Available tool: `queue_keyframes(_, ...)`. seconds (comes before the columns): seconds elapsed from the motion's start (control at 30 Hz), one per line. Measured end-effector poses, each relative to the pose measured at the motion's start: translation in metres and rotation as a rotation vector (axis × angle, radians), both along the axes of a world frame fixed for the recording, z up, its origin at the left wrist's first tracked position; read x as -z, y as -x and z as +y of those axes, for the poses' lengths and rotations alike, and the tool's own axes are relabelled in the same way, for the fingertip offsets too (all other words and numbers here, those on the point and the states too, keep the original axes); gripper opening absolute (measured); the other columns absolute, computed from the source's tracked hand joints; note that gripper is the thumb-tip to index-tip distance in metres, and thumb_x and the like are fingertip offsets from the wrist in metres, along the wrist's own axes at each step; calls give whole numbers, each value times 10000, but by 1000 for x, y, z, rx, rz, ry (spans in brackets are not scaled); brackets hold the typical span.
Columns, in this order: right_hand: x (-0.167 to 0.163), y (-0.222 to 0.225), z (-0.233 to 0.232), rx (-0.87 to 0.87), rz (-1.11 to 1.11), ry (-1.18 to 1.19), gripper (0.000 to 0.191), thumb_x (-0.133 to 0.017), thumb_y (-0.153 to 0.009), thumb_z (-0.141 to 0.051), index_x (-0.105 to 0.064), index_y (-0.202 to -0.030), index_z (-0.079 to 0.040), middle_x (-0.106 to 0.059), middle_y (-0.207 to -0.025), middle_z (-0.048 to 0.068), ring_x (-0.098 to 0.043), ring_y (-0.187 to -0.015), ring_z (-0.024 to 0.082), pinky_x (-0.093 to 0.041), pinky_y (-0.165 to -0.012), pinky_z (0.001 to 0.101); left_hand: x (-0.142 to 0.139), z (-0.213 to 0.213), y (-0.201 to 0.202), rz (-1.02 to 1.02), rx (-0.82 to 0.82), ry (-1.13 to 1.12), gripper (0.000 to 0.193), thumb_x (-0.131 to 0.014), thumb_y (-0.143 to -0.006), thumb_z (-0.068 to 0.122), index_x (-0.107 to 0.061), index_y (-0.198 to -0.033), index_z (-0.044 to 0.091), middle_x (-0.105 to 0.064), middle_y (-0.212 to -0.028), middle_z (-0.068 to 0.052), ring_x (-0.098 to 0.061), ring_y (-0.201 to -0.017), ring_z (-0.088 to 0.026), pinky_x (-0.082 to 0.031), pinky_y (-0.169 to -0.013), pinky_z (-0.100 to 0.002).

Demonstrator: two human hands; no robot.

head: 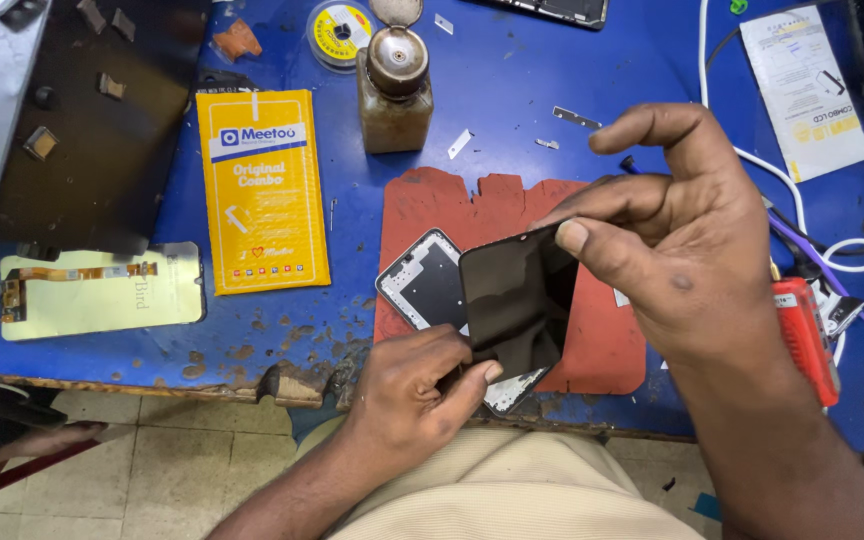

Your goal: The person wipes a replacement phone display with a tissue, peels the protective film off the new screen, and aligns the display over the phone frame on the work mat. They press the display into place and handle the assembled phone on the bench.

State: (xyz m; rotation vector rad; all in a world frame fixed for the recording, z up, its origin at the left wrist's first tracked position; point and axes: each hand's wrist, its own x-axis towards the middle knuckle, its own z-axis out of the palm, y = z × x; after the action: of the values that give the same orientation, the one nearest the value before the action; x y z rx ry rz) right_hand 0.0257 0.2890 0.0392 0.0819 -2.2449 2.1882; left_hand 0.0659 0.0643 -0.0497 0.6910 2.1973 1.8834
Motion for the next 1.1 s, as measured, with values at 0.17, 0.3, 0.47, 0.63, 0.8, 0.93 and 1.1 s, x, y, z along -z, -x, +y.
queue_keyframes(0.17,-3,1,-1,-46,15,-33,581,-693,-937,71,-400,-1437,20,-746,-1033,147,-751,-1041,180,-622,-970,307,0,-1,0,4,-11,4,212,-772,-882,71,-617,-757,-2,-611,-684,-86,-584,-533,-177,-411,-478,-333)
queue_keyframes(0.3,-6,2,-5,-10,-29,-99,554,-706,-931,76,-432,-1411,33,-746,-968,157,-746,-949,170,-617,-892,289,-1,0,0,10,2,10,213,-772,-884,71,-617,-760,-4,-608,-684,-88,-587,-542,-179,-412,-487,-336)
queue_keyframes(0.47,-14,6,-7,-54,20,-127,581,-727,-931,67,-416,-1420,38,-752,-984,174,-750,-972,186,-617,-897,291,-1,0,1,-7,-1,3,206,-771,-885,74,-622,-765,-4,-620,-691,-86,-594,-541,-176,-416,-483,-331)
queue_keyframes(0.63,-13,6,2,18,-60,6,614,-637,-859,21,-400,-1425,30,-709,-1091,111,-727,-1034,169,-587,-947,277,0,0,-1,-21,-19,1,195,-773,-885,79,-634,-775,-5,-620,-687,-82,-590,-535,-170,-417,-481,-328)
queue_keyframes(0.8,2,-3,9,-49,-23,20,574,-662,-951,67,-473,-1493,64,-667,-1065,110,-648,-999,114,-535,-966,258,1,1,-1,-10,-19,10,203,-776,-881,76,-629,-762,0,-618,-679,-76,-590,-533,-162,-411,-475,-325)
queue_keyframes(0.93,10,-7,5,-75,7,22,551,-674,-968,82,-442,-1466,33,-646,-1031,84,-615,-945,82,-510,-896,225,0,1,0,-1,-24,31,198,-776,-869,64,-628,-758,-6,-612,-673,-81,-573,-516,-166,-403,-467,-326)
queue_keyframes(1.1,12,-7,-1,-72,40,61,583,-668,-988,93,-389,-1492,7,-639,-1023,82,-604,-948,81,-503,-849,198,-1,1,0,-2,-22,5,216,-777,-874,60,-613,-750,-5,-606,-676,-84,-572,-521,-171,-396,-473,-331)
